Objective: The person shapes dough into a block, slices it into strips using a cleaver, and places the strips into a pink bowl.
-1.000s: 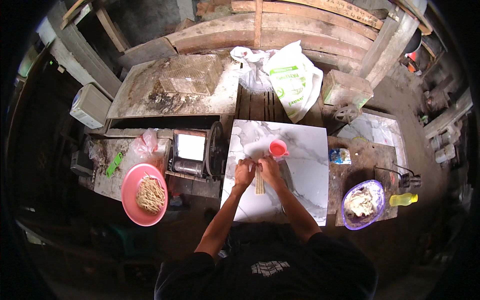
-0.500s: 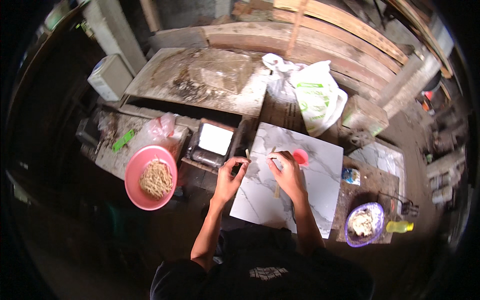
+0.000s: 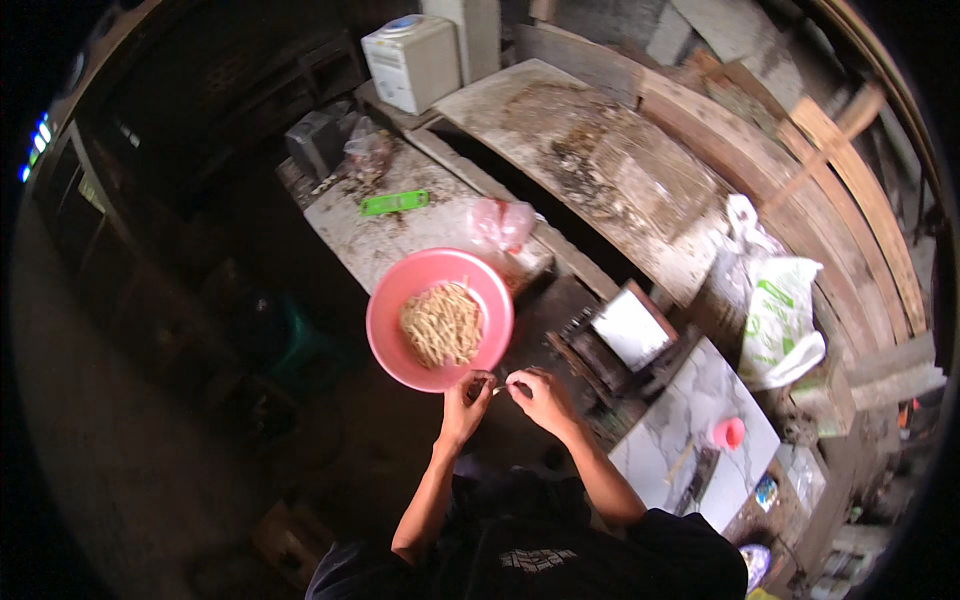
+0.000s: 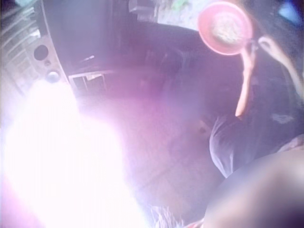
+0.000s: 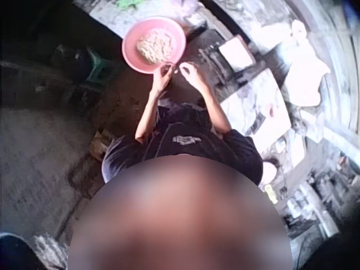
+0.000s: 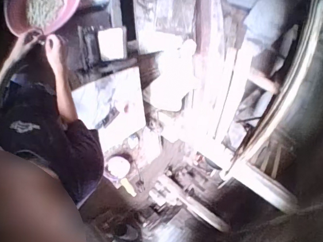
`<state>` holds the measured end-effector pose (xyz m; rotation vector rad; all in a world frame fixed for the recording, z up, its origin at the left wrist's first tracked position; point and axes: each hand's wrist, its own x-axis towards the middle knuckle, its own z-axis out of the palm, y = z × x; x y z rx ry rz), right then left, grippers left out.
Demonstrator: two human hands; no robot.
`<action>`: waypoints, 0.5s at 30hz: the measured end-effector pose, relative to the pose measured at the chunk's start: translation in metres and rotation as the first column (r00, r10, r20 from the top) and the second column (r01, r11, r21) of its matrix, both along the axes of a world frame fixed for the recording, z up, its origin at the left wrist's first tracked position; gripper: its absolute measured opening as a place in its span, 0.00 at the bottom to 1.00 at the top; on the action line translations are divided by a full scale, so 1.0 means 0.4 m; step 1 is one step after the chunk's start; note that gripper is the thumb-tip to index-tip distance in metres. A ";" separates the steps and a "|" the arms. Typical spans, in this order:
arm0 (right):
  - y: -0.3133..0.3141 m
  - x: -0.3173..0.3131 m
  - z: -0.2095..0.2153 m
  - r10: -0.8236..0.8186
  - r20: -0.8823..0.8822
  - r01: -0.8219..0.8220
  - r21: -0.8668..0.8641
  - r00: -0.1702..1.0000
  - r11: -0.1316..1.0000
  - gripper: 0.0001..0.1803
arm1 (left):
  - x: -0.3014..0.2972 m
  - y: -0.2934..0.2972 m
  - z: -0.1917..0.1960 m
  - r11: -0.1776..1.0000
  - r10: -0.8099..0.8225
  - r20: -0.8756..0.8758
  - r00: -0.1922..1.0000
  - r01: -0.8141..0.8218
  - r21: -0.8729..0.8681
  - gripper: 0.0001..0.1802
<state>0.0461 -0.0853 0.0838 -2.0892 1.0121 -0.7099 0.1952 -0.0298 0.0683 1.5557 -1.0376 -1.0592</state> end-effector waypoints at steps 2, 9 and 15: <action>-0.032 0.063 -0.041 0.027 -0.030 -0.026 0.029 0.999 0.999 0.04 | 0.042 -0.021 -0.023 0.993 0.102 0.063 0.993 -0.098 -0.059 0.06; -0.168 0.234 -0.132 -0.065 -0.180 0.074 0.045 0.981 0.996 0.03 | 0.193 -0.133 -0.094 0.978 0.210 0.118 0.971 -0.207 -0.034 0.06; -0.223 0.302 -0.140 -0.214 -0.137 0.198 -0.123 0.967 0.972 0.02 | 0.229 -0.187 -0.162 0.948 0.268 0.118 0.956 -0.239 -0.209 0.08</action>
